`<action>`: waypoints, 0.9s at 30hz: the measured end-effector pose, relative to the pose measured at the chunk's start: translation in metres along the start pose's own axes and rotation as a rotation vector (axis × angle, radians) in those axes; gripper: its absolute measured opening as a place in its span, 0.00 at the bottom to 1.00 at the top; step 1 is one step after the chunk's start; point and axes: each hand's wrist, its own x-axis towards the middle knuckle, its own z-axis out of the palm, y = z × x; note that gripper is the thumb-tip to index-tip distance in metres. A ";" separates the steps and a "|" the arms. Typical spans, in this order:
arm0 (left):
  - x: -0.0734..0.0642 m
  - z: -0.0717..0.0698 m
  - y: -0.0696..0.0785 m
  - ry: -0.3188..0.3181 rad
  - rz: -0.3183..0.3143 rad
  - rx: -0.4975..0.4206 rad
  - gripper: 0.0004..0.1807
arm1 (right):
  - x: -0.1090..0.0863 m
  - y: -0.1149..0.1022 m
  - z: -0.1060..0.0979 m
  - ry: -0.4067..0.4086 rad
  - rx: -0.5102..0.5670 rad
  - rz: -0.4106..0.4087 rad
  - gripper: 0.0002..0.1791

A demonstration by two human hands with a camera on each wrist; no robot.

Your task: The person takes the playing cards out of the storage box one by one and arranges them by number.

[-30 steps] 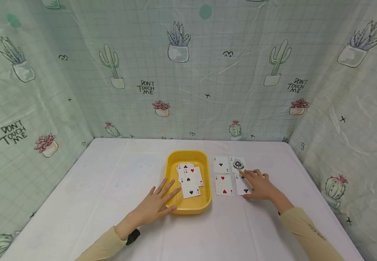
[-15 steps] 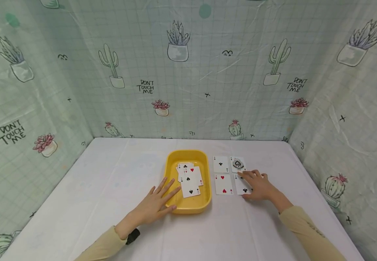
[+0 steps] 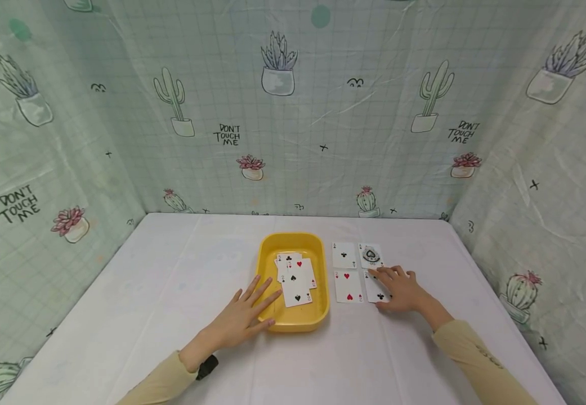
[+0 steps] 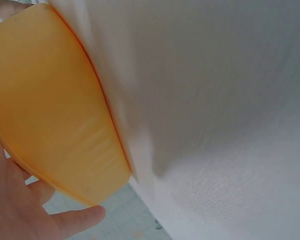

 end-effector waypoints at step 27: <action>0.000 0.002 0.000 0.009 0.002 -0.006 0.32 | -0.003 -0.004 -0.002 0.026 0.010 -0.019 0.43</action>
